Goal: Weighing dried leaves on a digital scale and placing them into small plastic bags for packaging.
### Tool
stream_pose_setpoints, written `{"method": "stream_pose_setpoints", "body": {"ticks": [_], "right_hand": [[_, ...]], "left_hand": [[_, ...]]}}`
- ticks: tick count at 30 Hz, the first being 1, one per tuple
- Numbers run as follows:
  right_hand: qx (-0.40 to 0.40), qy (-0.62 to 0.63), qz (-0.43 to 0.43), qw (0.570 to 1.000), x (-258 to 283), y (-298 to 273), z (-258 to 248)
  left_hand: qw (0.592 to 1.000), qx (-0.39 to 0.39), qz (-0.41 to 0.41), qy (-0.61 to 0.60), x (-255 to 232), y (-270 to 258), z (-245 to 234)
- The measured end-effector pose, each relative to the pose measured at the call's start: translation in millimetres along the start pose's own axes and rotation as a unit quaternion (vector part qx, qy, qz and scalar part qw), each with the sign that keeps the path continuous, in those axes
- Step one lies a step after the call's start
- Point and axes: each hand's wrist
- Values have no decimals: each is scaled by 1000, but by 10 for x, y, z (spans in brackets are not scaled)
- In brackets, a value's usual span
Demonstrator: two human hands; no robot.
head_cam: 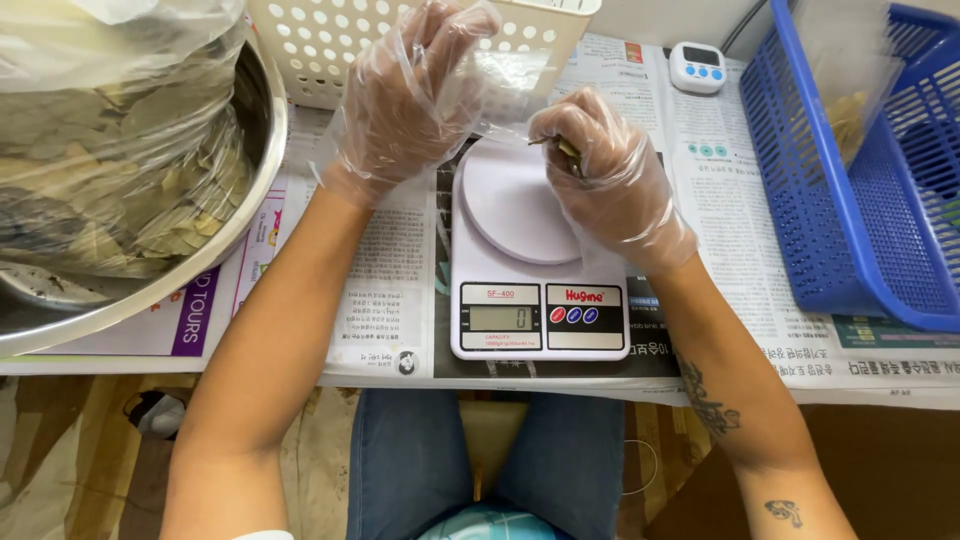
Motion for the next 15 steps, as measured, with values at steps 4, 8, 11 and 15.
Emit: {"method": "stream_pose_setpoints", "body": {"ticks": [4, 8, 11, 15], "right_hand": [[6, -43, -25, 999, 24, 13, 43], [22, -79, -33, 996, 17, 7, 85], [9, -88, -56, 994, 41, 17, 112], [1, -75, -60, 995, -32, -9, 201]], "left_hand": [[1000, -6, 10, 22, 9, -17, 49], [997, -11, 11, 73, 121, -108, 151], [944, -17, 2, 330, 557, -704, 716], [931, -30, 1, 365, 479, -630, 638]]}}
Point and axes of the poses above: each hand's wrist, its own y-axis towards the middle knuckle, its own z-axis out of the palm, x = y × z, and after that the axes turned 2 degrees about -z, right-handed
